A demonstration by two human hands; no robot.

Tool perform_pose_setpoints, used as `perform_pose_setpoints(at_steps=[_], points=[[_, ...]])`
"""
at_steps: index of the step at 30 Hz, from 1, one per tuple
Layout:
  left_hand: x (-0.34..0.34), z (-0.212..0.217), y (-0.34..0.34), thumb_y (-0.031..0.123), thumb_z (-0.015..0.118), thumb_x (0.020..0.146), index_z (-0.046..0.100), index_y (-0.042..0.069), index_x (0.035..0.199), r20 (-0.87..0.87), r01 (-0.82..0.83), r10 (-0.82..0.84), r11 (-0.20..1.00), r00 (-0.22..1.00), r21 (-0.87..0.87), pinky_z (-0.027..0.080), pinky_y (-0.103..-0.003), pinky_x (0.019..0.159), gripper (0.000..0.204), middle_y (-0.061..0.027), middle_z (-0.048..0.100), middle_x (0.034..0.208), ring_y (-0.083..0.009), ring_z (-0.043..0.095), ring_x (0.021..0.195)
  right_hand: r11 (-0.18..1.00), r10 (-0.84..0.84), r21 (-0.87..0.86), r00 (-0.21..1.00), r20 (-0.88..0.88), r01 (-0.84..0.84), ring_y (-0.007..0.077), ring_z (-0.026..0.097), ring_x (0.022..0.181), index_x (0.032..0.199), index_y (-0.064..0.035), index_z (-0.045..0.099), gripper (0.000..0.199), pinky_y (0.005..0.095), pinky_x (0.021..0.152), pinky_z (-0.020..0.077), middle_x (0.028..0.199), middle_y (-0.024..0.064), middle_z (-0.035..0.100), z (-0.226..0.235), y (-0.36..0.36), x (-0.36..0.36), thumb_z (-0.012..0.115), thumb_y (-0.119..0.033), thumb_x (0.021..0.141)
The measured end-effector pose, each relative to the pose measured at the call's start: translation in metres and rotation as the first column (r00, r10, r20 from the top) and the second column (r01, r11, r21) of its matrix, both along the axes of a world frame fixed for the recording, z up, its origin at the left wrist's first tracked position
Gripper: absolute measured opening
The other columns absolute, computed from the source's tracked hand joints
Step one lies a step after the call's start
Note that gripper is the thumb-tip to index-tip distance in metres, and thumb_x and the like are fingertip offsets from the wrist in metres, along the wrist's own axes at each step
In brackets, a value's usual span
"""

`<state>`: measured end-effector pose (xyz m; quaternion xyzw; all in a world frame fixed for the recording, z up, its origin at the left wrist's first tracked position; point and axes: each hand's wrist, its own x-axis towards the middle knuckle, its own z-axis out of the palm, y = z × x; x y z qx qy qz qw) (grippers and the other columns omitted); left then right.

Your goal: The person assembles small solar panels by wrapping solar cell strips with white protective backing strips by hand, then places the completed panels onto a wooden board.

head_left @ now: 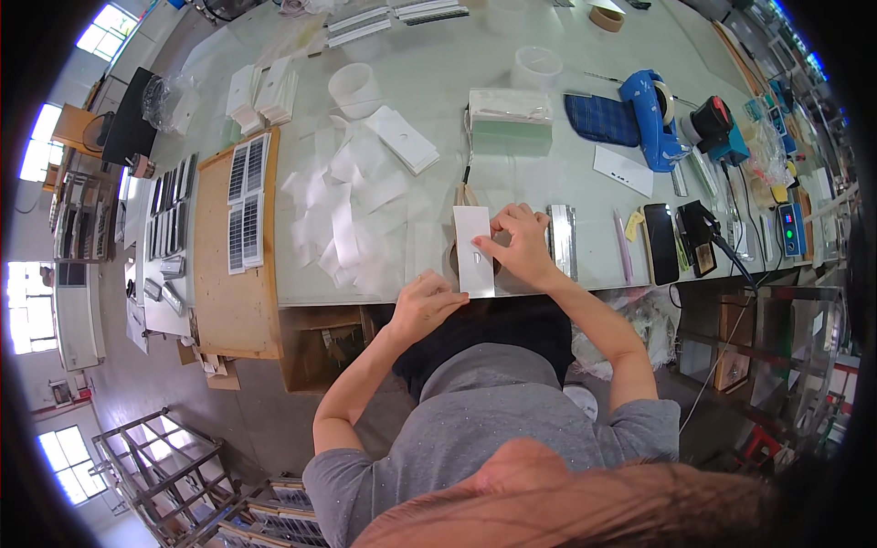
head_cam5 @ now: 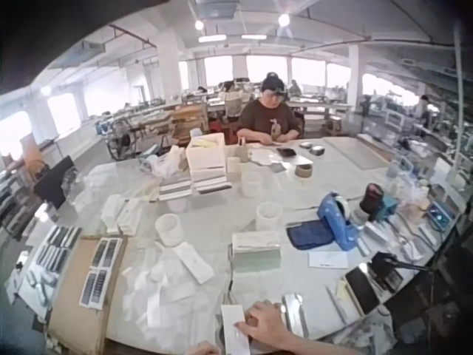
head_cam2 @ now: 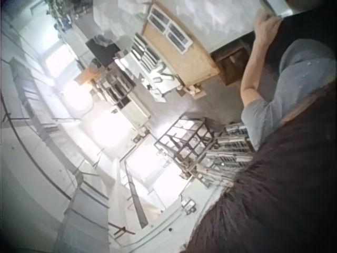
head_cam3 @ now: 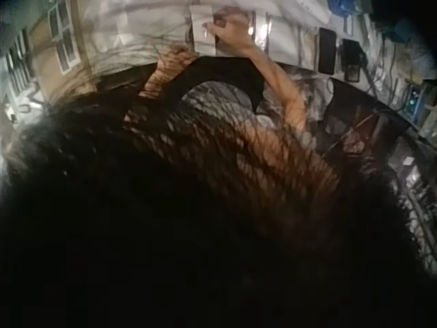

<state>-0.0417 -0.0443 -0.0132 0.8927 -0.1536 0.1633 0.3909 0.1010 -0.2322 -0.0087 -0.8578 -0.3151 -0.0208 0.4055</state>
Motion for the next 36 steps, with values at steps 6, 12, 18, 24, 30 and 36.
perform_pose_setpoints(at_steps=[6,12,18,24,30,36], points=[[0.001,0.002,0.0,0.016,0.078,0.075,0.074,0.015,0.081,0.001,0.004,-0.004,0.999,1.0,0.041,0.044,-0.034,0.061,0.007,0.0001,0.054,0.076,-0.0203,0.053,0.07,1.0,-0.004,-0.022,0.999,0.034,0.005,0.0182,0.049,0.088,0.072,-0.0125,0.063,0.028,0.0385,0.079,0.0239,0.087,-0.0008,0.054,-0.004,0.0,-0.001,0.08,-0.034,0.071],[0.013,0.025,-0.004,0.012,0.074,0.075,0.064,0.011,0.088,0.05,0.115,-0.126,0.976,0.991,0.187,0.045,-0.044,0.094,0.016,-0.0055,0.062,0.11,-0.0254,0.058,0.112,0.998,-0.057,0.006,0.998,0.042,0.056,0.0216,0.048,0.1,0.096,-0.0127,0.058,0.041,0.0401,0.083,0.0245,0.102,0.004,0.053,-0.002,-0.001,-0.004,0.081,-0.035,0.069],[0.017,0.014,-0.011,0.007,0.07,0.07,0.056,0.008,0.096,0.024,0.063,-0.074,0.952,0.997,0.301,0.038,-0.051,0.106,0.03,-0.0089,0.061,0.119,-0.0267,0.054,0.123,0.974,0.124,0.186,0.991,0.048,-0.131,0.0254,0.048,0.107,0.102,-0.0147,0.057,0.047,0.0453,0.086,0.0288,0.108,0.0031,0.054,-0.004,-0.007,-0.003,0.081,-0.037,0.069],[0.035,0.054,-0.005,0.003,0.065,0.069,0.06,0.011,0.095,-0.026,0.001,-0.001,1.0,1.0,0.003,0.037,-0.049,0.109,0.028,-0.0066,0.067,0.1,-0.0257,0.063,0.104,0.94,0.34,-0.122,0.84,0.422,-0.319,0.0251,0.051,0.105,0.094,-0.0181,0.061,0.031,0.0445,0.086,0.0298,0.112,-0.0007,0.056,0.037,-0.02,-0.011,0.079,-0.031,0.072],[0.054,0.066,0.01,0.017,0.058,0.086,0.059,0.007,0.11,-0.376,-0.113,-0.272,0.659,0.886,-0.744,0.045,-0.044,0.095,0.027,-0.0062,0.065,0.106,-0.018,0.061,0.1,0.978,0.153,0.11,0.966,0.209,-0.178,0.0192,0.055,0.097,0.081,-0.0126,0.06,0.022,0.0377,0.089,0.0326,0.108,0.0002,0.06,0.095,-0.002,-0.003,0.079,-0.017,0.073],[0.037,0.064,-0.003,0.04,0.043,0.095,0.049,0.004,0.127,-0.385,-0.362,-0.574,0.161,0.722,-0.918,0.05,-0.038,0.087,0.049,-0.0078,0.061,0.115,-0.018,0.059,0.104,0.89,0.35,0.455,0.688,-0.635,-0.032,0.0111,0.054,0.103,0.091,-0.0069,0.067,0.014,0.0277,0.098,0.0352,0.104,-0.0007,0.062,0.063,0.001,0.008,0.073,-0.018,0.084]])
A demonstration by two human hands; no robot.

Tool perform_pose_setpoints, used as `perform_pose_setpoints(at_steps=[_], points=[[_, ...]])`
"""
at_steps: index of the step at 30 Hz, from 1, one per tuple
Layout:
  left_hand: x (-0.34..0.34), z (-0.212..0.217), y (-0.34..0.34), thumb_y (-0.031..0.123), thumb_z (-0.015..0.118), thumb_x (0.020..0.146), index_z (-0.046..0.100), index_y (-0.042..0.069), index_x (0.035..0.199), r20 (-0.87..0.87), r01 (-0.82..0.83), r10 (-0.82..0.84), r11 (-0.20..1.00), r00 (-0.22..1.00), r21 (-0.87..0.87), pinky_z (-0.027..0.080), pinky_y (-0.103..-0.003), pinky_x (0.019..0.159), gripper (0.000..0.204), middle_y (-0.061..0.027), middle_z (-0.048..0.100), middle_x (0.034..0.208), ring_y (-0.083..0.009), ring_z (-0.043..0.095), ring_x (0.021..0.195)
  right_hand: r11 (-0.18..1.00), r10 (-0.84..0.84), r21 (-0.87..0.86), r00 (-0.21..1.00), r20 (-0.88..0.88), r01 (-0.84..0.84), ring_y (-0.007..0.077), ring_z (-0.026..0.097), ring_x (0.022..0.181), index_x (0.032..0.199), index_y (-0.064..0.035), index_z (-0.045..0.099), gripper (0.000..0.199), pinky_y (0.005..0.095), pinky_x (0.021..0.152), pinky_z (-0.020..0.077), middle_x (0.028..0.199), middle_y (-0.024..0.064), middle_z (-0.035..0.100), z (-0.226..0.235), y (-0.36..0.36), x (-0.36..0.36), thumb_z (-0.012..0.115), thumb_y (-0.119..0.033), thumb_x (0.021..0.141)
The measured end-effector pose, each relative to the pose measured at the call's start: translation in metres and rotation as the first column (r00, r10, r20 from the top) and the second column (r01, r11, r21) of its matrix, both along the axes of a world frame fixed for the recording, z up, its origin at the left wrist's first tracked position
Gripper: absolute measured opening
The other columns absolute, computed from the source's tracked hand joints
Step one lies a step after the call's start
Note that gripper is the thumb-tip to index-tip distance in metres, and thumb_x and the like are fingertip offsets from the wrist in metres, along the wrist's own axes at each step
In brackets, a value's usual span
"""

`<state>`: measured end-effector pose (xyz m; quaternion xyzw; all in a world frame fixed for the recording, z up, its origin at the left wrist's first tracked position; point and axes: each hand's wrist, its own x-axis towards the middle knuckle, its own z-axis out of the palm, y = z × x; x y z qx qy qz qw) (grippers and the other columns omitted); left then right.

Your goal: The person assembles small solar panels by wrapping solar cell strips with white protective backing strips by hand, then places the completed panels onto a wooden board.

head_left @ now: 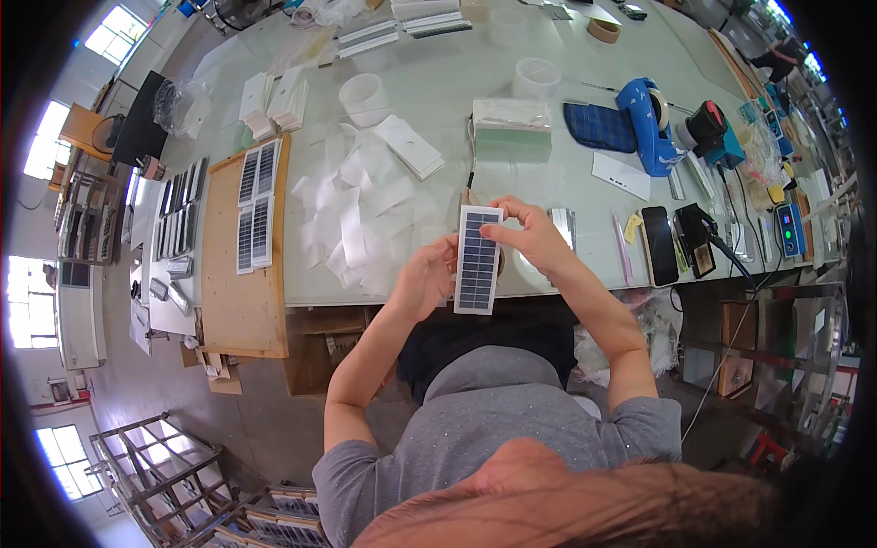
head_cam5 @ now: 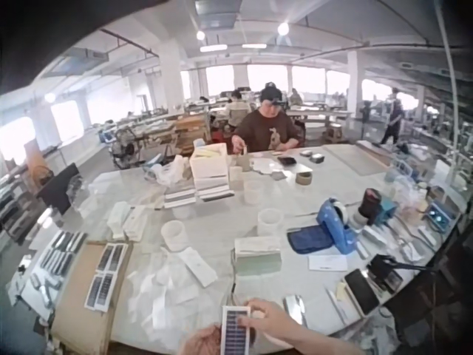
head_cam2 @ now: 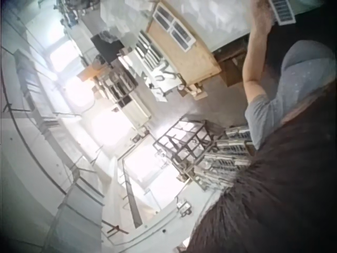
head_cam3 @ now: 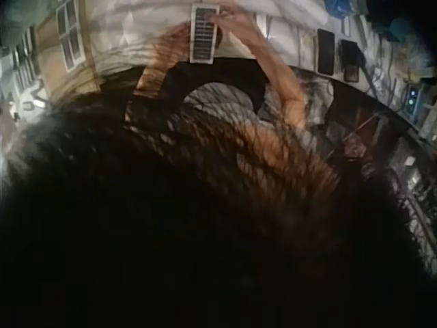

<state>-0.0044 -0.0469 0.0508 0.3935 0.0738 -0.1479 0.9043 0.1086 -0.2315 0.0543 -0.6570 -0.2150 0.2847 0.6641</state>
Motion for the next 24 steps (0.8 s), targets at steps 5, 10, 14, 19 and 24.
perform_pose_setpoints(at_steps=[5,10,14,19,24], points=[[-0.005,-0.004,-0.005,0.032,0.048,0.096,0.047,0.001,0.13,-0.05,0.008,-0.006,0.999,0.999,0.036,0.053,-0.036,0.086,0.046,-0.009,0.061,0.118,-0.017,0.061,0.105,1.0,0.014,0.011,0.992,-0.126,-0.013,0.0107,0.055,0.103,0.094,-0.0052,0.069,0.017,0.0284,0.098,0.0352,0.102,-0.0005,0.063,-0.009,0.0,0.002,0.073,-0.017,0.084],[-0.011,-0.023,-0.004,0.017,0.063,0.092,0.048,0.0,0.126,-0.067,-0.049,0.07,0.963,0.995,0.266,0.053,-0.026,0.074,0.04,-0.0078,0.066,0.104,-0.0121,0.065,0.09,0.998,-0.046,-0.04,0.998,0.049,0.048,0.0151,0.055,0.105,0.091,-0.0064,0.069,0.016,0.0299,0.1,0.035,0.106,0.0018,0.063,-0.025,0.001,0.002,0.075,-0.019,0.082],[-0.014,-0.027,0.003,0.016,0.077,0.082,0.05,0.0,0.116,-0.058,-0.034,0.106,0.705,0.993,0.709,0.048,-0.025,0.063,0.046,-0.0078,0.066,0.086,-0.0102,0.063,0.075,0.902,-0.011,-0.353,0.832,0.555,0.248,0.0221,0.051,0.102,0.08,-0.0083,0.067,0.03,0.0406,0.093,0.0304,0.103,0.0031,0.06,-0.036,-0.005,-0.004,0.078,-0.035,0.075],[-0.011,-0.038,0.005,0.024,0.08,0.078,0.049,-0.001,0.112,-0.012,-0.03,0.109,0.373,0.994,0.928,0.046,-0.031,0.058,0.052,-0.0092,0.06,0.076,-0.0162,0.059,0.066,0.799,0.126,-0.458,0.636,0.761,0.39,0.0243,0.048,0.098,0.074,-0.0097,0.064,0.041,0.0443,0.084,0.0277,0.098,0.0029,0.057,-0.051,-0.014,-0.006,0.077,-0.049,0.071],[-0.016,-0.043,0.007,0.028,0.078,0.081,0.049,-0.001,0.11,0.055,-0.09,0.128,0.284,0.99,0.955,0.048,-0.035,0.061,0.051,-0.0097,0.058,0.073,-0.0227,0.058,0.065,0.708,0.191,-0.472,0.501,0.844,0.525,0.0215,0.05,0.093,0.079,-0.0144,0.063,0.034,0.0425,0.083,0.0275,0.094,0.0001,0.059,-0.042,-0.014,0.019,0.077,-0.044,0.072]])
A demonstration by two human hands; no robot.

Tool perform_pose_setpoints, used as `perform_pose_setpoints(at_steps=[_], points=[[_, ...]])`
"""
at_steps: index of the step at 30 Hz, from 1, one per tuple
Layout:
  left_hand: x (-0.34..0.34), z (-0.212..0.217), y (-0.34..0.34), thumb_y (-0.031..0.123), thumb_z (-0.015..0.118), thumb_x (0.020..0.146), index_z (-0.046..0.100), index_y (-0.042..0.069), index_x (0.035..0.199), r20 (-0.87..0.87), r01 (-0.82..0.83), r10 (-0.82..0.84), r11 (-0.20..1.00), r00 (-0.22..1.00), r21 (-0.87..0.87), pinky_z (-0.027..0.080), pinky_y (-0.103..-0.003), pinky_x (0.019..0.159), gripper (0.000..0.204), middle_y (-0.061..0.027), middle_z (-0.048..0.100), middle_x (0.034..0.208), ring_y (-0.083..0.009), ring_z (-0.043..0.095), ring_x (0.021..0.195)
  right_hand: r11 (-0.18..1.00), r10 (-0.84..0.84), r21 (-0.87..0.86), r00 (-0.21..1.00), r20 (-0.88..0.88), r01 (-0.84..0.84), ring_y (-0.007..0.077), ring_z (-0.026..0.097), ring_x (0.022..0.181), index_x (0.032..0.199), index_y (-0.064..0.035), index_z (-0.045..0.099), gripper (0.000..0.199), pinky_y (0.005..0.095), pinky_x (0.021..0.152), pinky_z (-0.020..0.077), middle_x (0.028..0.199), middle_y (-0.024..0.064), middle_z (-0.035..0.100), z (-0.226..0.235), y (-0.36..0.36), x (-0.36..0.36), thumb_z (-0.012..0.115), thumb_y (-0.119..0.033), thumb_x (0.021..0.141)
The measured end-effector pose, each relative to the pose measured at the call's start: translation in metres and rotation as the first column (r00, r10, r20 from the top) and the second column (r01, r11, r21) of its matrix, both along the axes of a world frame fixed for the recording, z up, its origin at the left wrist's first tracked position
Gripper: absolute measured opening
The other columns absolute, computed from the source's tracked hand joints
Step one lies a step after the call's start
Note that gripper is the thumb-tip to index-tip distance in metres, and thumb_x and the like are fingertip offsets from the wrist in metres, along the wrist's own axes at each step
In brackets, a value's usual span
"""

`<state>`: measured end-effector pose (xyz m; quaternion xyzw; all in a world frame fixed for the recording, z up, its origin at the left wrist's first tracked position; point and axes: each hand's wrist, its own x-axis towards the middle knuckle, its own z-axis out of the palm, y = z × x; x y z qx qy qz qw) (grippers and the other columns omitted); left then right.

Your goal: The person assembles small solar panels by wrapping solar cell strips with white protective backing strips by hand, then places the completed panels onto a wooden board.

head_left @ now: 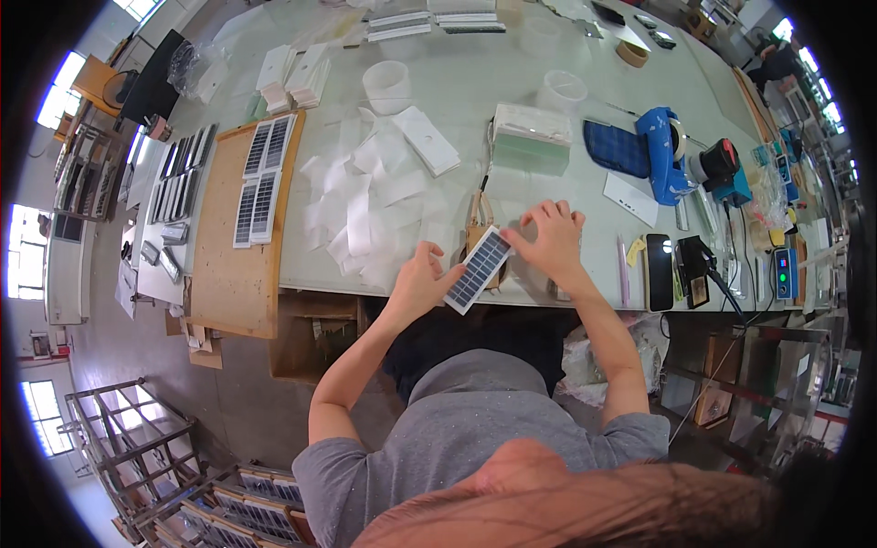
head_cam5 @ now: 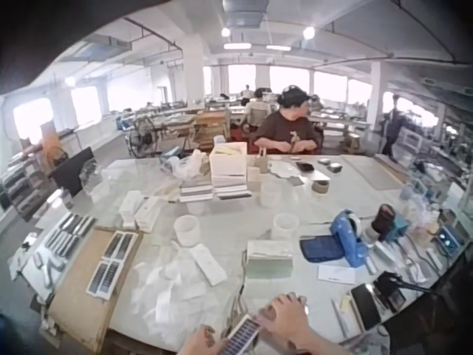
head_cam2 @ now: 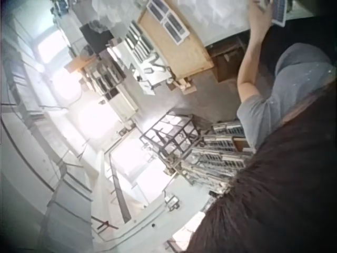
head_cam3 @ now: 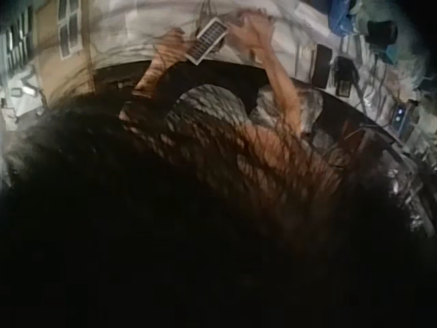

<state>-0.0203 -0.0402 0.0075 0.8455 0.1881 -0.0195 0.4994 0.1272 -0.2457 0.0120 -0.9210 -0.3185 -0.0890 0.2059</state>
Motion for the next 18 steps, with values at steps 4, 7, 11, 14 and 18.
perform_pose_setpoints(at_steps=[4,7,11,14,18], points=[[0.003,-0.01,-0.002,0.026,0.074,0.084,0.051,-0.001,0.104,0.073,-0.039,0.038,0.999,0.997,0.014,0.049,-0.037,0.065,0.041,-0.0144,0.059,0.079,-0.0243,0.061,0.07,0.996,-0.006,0.088,0.983,0.181,-0.01,0.0205,0.052,0.091,0.087,-0.0165,0.063,0.033,0.0428,0.082,0.0287,0.093,-0.0005,0.06,-0.005,0.014,0.068,0.078,-0.041,0.071],[0.011,-0.017,-0.009,0.025,0.075,0.083,0.052,-0.001,0.103,0.155,-0.028,0.022,0.999,0.988,0.034,0.049,-0.038,0.066,0.04,-0.017,0.059,0.087,-0.0255,0.061,0.071,0.99,0.031,0.121,0.943,0.331,-0.075,0.0222,0.055,0.094,0.094,-0.0164,0.061,0.036,0.0438,0.084,0.0319,0.091,0.0017,0.061,-0.004,0.021,0.115,0.078,-0.036,0.07],[0.016,-0.023,-0.013,0.021,0.078,0.076,0.054,-0.003,0.1,0.203,-0.058,0.022,0.983,0.979,0.175,0.048,-0.039,0.069,0.041,-0.0186,0.057,0.09,-0.0277,0.057,0.071,0.951,0.309,-0.1,0.892,0.331,-0.292,0.0219,0.06,0.095,0.095,-0.0185,0.062,0.034,0.046,0.085,0.0352,0.097,0.0014,0.065,-0.026,0.03,0.145,0.078,-0.032,0.068],[0.011,-0.033,-0.007,0.019,0.081,0.074,0.053,-0.001,0.103,0.197,-0.03,0.008,0.993,0.98,0.111,0.048,-0.036,0.067,0.045,-0.0162,0.057,0.091,-0.0238,0.058,0.07,0.941,0.336,-0.06,0.903,0.269,-0.333,0.0198,0.058,0.094,0.091,-0.0189,0.063,0.024,0.0456,0.084,0.0342,0.092,-0.0014,0.065,-0.019,0.03,0.153,0.075,-0.03,0.073],[0.018,-0.019,-0.007,0.02,0.082,0.074,0.052,-0.001,0.109,0.085,0.035,-0.038,0.999,0.996,0.03,0.05,-0.035,0.07,0.051,-0.0161,0.057,0.098,-0.0214,0.059,0.074,0.903,0.238,0.41,0.946,-0.222,-0.131,0.0137,0.062,0.079,0.092,-0.0134,0.063,0.011,0.0331,0.077,0.0435,0.086,0.0011,0.067,0.009,0.017,0.166,0.067,-0.019,0.083]])
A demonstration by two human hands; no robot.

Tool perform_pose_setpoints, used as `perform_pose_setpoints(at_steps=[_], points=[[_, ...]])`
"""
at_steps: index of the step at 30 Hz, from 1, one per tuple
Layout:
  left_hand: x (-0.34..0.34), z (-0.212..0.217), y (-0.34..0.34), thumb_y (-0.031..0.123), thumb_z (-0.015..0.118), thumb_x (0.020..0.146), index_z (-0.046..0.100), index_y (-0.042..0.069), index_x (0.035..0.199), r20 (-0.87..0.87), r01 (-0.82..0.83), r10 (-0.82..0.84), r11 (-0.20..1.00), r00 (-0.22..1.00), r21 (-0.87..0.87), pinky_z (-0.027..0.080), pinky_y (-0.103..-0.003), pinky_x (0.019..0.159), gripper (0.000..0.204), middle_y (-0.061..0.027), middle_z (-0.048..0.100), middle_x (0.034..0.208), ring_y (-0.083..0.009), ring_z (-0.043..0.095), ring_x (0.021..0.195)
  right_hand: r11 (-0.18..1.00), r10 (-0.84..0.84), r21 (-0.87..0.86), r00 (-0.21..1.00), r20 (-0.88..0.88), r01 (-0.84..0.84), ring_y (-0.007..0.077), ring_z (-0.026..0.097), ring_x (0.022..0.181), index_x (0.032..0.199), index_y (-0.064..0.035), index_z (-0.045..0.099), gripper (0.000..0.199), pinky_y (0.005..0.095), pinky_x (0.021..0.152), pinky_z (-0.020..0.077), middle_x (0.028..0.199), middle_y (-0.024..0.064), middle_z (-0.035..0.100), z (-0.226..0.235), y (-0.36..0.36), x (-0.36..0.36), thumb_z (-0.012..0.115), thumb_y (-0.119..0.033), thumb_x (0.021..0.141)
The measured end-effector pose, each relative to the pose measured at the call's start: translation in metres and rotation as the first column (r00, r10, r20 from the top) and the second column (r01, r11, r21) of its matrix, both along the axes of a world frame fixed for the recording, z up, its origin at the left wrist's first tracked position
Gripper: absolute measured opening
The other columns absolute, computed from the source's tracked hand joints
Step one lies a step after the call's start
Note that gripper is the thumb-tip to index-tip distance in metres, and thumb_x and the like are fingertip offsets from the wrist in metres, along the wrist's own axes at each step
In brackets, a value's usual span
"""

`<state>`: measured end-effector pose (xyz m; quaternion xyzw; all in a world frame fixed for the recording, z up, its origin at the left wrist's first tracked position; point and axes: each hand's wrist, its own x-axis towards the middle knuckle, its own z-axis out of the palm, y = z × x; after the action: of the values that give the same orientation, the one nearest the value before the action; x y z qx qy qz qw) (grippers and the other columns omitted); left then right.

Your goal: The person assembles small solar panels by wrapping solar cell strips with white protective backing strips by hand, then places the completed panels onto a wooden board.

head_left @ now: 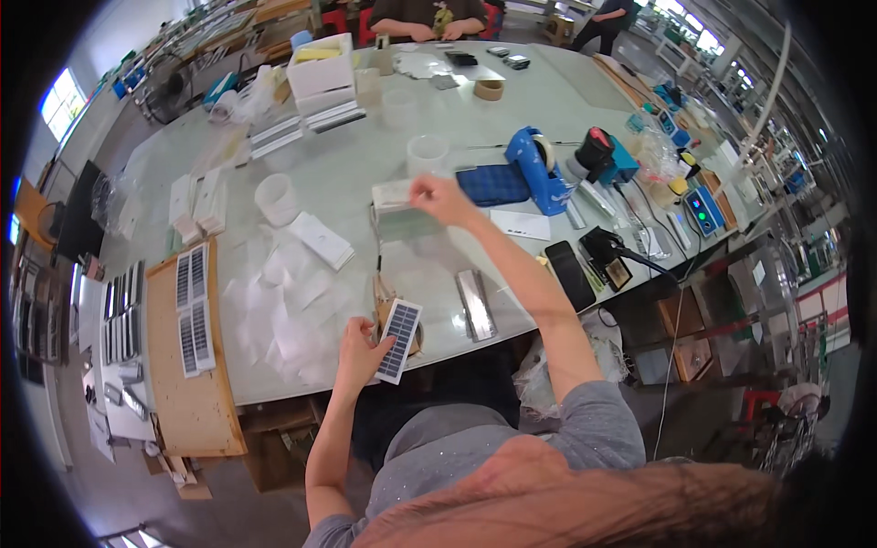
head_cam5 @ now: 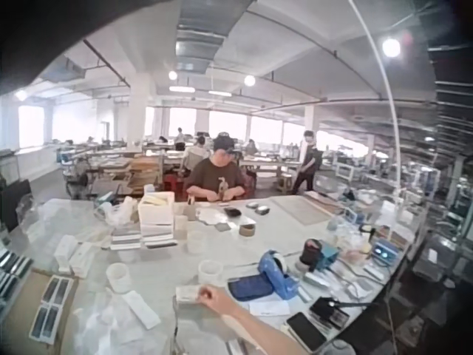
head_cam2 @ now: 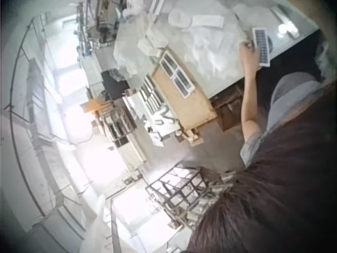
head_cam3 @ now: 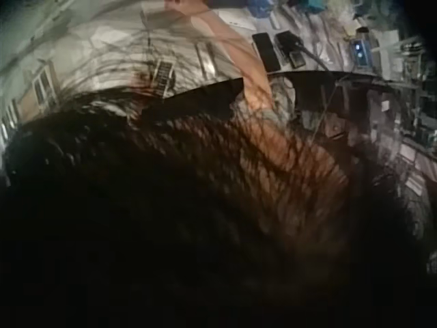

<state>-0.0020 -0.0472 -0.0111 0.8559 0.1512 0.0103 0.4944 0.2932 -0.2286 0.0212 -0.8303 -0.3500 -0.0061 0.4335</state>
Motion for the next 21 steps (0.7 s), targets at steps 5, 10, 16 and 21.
perform_pose_setpoints(at_steps=[5,10,16,21], points=[[0.0,0.012,0.006,0.018,0.077,0.08,0.05,-0.002,0.119,-0.133,0.027,-0.049,0.987,0.99,-0.161,0.054,-0.035,0.074,0.051,-0.0191,0.062,0.108,-0.0245,0.066,0.087,0.755,0.041,0.618,0.925,-0.378,0.219,0.0101,0.061,0.081,0.145,-0.0115,0.036,0.064,0.0239,0.074,0.0476,0.088,0.0054,0.066,0.022,-0.027,-0.018,0.062,0.001,0.088],[-0.038,0.017,0.032,0.007,0.066,0.088,0.052,-0.002,0.127,-0.114,-0.027,-0.029,0.889,0.993,-0.457,0.052,-0.028,0.072,0.042,-0.0107,0.069,0.097,-0.0141,0.066,0.086,0.96,0.134,0.275,0.778,-0.613,0.052,0.0086,0.061,0.076,0.138,-0.0076,0.044,0.053,0.0242,0.072,0.0461,0.081,0.0031,0.066,0.0,-0.016,-0.131,0.063,-0.004,0.089],[-0.091,0.022,0.152,0.006,0.061,0.093,0.057,-0.001,0.127,0.015,-0.435,0.465,0.839,0.885,-0.326,0.049,-0.024,0.077,0.035,-0.0017,0.067,0.095,-0.0082,0.061,0.087,0.984,0.02,0.166,0.88,-0.475,0.067,0.0088,0.057,0.063,0.122,-0.0069,0.052,0.048,0.0242,0.059,0.0419,0.074,0.0045,0.067,-0.036,-0.003,-0.179,0.074,-0.012,0.08],[-0.101,0.019,0.322,0.008,0.057,0.091,0.063,0.003,0.121,0.201,-0.719,0.697,0.692,0.688,0.06,0.051,-0.031,0.076,0.031,-0.0097,0.071,0.092,-0.0184,0.067,0.085,0.979,-0.108,-0.179,0.994,-0.029,0.101,0.0283,0.044,0.111,0.116,-0.0149,0.062,0.052,0.0466,0.094,0.0304,0.115,0.0056,0.051,-0.035,-0.006,-0.185,0.079,-0.031,0.07]])
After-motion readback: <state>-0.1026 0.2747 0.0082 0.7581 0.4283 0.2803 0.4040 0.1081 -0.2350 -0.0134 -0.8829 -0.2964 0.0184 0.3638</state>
